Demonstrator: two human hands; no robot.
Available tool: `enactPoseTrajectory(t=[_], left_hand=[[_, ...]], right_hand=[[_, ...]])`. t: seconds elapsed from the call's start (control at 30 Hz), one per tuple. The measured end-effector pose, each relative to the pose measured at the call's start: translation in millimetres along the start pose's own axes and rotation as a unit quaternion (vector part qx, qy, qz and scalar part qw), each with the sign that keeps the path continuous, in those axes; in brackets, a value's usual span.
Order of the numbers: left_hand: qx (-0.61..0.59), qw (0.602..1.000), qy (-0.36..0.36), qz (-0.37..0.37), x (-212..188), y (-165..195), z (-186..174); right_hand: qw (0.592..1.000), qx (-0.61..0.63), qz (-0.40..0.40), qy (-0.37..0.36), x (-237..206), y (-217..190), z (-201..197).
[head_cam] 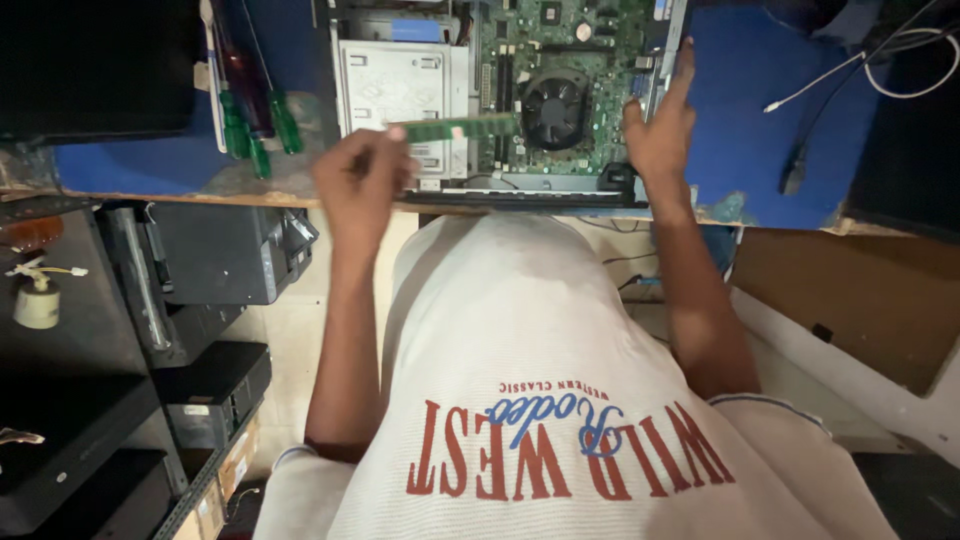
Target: The person works on a desktop computer case, connecting internal cables and securing components with a screwdriver. They remove and reposition the hard drive, then rotate the case to access the rear panel and continue fastening screws.
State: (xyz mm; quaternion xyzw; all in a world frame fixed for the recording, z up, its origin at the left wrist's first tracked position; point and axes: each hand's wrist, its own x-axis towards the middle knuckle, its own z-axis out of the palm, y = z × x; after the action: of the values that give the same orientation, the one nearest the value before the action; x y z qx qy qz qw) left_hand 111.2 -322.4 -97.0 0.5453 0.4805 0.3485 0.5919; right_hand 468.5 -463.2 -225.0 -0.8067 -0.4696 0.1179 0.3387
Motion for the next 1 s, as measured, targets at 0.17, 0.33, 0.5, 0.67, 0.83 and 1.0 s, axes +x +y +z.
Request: enactPoseTrajectory(t=[0.17, 0.33, 0.5, 0.67, 0.83, 1.0], left_hand=[[-0.039, 0.997, 0.065, -0.015, -29.2, 9.6, -27.3], [-0.184, 0.970, 0.157, -0.037, -35.3, -15.3, -43.6], [-0.400, 0.897, 0.178, -0.057, -34.5, -50.1, -71.0], [-0.398, 0.894, 0.196, -0.073, -18.7, -68.9, -79.9], [-0.297, 0.921, 0.237, -0.083, 25.1, -62.9, -72.8], [-0.346, 0.901, 0.231, -0.124, 64.8, -47.8, -60.8]], right_hand=[[0.991, 0.062, 0.112, -0.036, -8.4, -6.7, -16.7], [0.999, -0.053, 0.000, 0.002, -9.9, -15.4, -28.6], [0.996, 0.019, 0.087, -0.028, -19.4, -24.9, -36.7], [0.998, 0.032, 0.057, -0.018, -34.3, -27.7, -43.8], [0.999, 0.020, 0.035, -0.005, -37.8, -27.3, -51.8], [0.999, 0.016, 0.032, -0.008, -43.5, -27.2, -61.7]])
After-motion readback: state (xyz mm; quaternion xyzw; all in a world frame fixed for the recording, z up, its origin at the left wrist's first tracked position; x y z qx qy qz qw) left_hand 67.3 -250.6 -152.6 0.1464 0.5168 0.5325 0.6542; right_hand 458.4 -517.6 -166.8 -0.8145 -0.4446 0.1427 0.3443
